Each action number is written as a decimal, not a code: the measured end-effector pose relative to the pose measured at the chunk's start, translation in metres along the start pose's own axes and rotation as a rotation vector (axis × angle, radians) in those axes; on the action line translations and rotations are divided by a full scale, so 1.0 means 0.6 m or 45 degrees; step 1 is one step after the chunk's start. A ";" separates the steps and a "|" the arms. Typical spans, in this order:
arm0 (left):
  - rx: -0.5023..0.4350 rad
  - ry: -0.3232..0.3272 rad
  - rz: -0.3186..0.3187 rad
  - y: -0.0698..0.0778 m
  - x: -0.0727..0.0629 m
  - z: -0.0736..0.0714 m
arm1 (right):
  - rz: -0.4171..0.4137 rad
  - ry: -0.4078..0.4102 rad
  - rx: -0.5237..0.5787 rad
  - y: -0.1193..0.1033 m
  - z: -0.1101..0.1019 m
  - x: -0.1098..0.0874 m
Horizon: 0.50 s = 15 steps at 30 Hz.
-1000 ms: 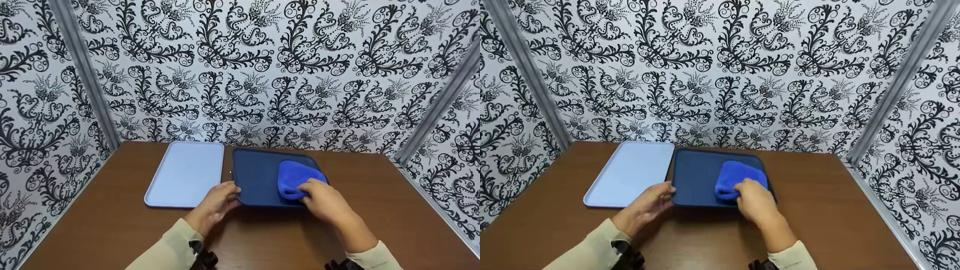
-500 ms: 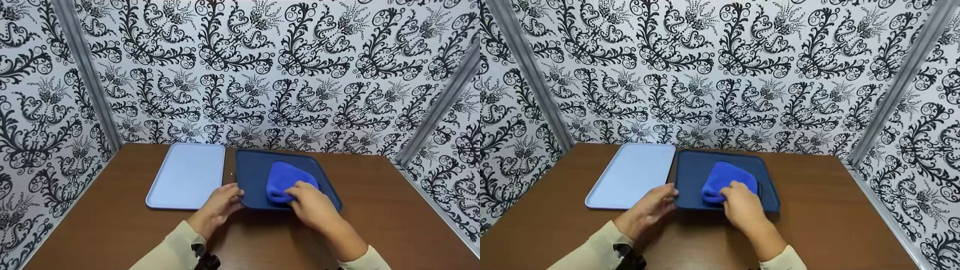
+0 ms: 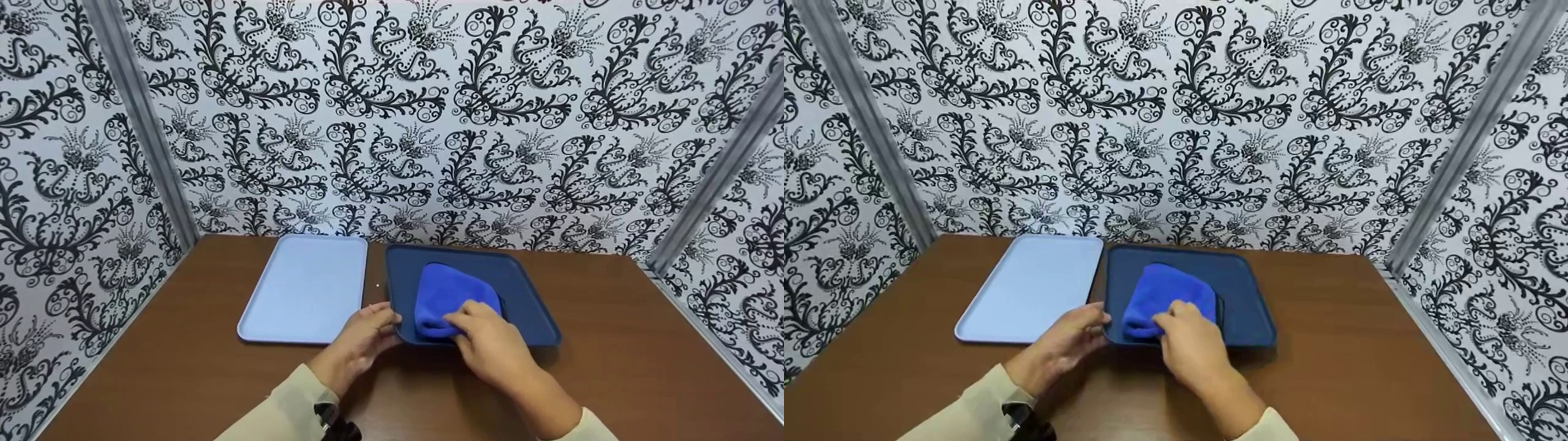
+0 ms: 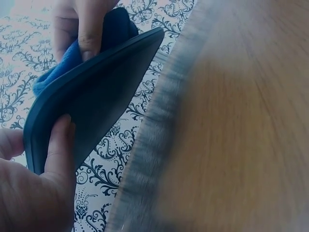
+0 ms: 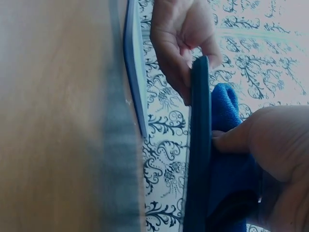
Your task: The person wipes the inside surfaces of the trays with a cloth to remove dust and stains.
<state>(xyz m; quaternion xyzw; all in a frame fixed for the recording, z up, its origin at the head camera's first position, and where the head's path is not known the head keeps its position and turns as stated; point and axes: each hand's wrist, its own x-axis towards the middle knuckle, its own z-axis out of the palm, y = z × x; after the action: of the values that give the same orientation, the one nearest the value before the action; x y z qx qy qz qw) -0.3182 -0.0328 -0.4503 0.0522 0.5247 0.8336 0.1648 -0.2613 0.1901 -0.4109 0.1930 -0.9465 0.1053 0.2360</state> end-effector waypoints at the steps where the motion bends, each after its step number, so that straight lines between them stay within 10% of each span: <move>1: 0.002 0.005 -0.002 -0.001 -0.001 0.001 | -0.013 0.015 0.001 -0.003 0.002 -0.001; 15: 0.011 0.032 -0.012 -0.004 0.000 0.005 | -0.307 0.030 0.079 0.004 0.005 -0.001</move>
<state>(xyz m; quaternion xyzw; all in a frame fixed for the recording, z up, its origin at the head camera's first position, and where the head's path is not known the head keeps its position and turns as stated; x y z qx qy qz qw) -0.3168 -0.0295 -0.4509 0.0398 0.5305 0.8311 0.1619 -0.2628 0.1917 -0.4141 0.3116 -0.9099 0.1077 0.2519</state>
